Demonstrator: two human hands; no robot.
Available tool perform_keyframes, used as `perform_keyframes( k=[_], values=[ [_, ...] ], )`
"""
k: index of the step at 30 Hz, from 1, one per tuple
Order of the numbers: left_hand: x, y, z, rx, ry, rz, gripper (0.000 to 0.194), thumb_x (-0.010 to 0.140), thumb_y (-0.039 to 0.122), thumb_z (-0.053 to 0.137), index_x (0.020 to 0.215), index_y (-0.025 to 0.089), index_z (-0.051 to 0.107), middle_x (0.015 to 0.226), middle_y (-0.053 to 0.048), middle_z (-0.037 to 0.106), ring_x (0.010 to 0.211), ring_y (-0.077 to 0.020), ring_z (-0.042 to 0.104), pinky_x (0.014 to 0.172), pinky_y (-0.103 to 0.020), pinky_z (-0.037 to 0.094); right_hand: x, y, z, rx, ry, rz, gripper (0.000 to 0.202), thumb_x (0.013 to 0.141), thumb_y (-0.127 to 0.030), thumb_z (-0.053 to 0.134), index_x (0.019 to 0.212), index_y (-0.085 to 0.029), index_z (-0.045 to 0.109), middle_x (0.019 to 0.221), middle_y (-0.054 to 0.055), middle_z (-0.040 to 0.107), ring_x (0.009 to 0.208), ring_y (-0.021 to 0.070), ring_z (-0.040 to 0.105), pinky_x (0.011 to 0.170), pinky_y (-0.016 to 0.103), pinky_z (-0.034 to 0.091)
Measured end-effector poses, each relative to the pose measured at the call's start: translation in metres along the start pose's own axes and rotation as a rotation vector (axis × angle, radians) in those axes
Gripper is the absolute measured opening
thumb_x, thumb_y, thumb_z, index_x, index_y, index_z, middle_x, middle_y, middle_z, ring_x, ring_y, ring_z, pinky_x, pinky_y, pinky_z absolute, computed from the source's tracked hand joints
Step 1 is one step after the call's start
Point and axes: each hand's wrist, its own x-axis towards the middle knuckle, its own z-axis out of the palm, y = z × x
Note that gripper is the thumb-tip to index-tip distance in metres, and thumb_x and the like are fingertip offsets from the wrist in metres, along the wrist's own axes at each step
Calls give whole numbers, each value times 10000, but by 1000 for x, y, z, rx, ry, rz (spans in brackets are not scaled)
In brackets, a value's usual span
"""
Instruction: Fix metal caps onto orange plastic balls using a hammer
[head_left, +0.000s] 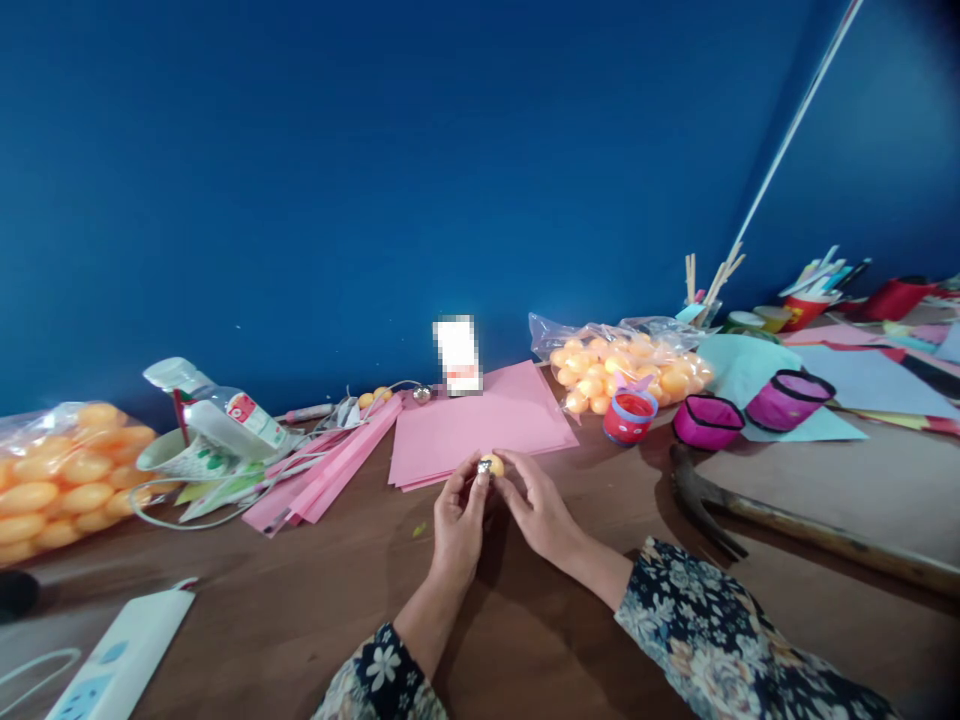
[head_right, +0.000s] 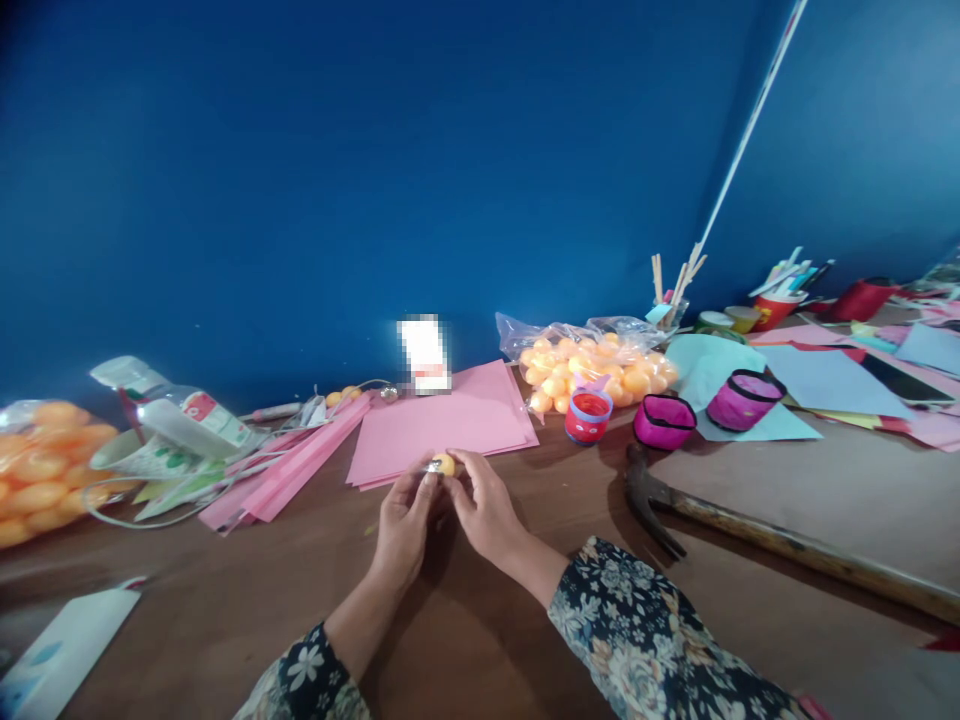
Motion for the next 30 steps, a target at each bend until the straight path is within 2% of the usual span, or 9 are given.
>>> perform_keyframes(
  k=[6, 17, 21, 25, 30],
  values=[
    [1, 3, 0, 26, 14, 5, 361, 736, 308, 598, 1069, 171, 575, 1073, -87, 632, 1001, -213, 579, 889, -364, 433, 0, 3, 1, 33, -25, 15, 265, 847, -202, 472, 1112, -214, 483, 1092, 73, 576, 993, 185, 551, 882, 341, 450],
    [1, -1, -1, -15, -15, -27, 376, 743, 332, 585, 1079, 166, 581, 1138, -104, 604, 1078, -233, 534, 890, -361, 428, 0, -1, 0, 54, -52, 65, 239, 819, -205, 512, 1056, -205, 481, 1013, 62, 582, 870, 175, 572, 784, 318, 480],
    [2, -1, -1, 5, 4, -2, 382, 722, 354, 599, 1050, 159, 601, 1068, -100, 638, 1026, -228, 563, 868, -356, 439, -1, 0, 0, 73, -60, 74, 239, 812, -203, 520, 1046, -207, 475, 1004, 55, 577, 839, 165, 578, 756, 303, 487],
    [2, -1, -1, 30, 23, 23, 376, 707, 374, 610, 1010, 151, 618, 1001, -93, 657, 973, -218, 585, 846, -345, 447, -2, 2, 1, 62, -64, 80, 264, 796, -191, 540, 1050, -208, 472, 1003, 54, 578, 838, 166, 577, 762, 306, 484],
    [2, -1, -1, 12, 10, -14, 341, 734, 362, 586, 1006, 158, 604, 1044, -93, 641, 984, -207, 579, 848, -332, 445, -2, 2, 2, 21, -51, 63, 278, 792, -198, 543, 1064, -206, 486, 1043, 67, 573, 896, 183, 569, 784, 320, 479]
  ],
)
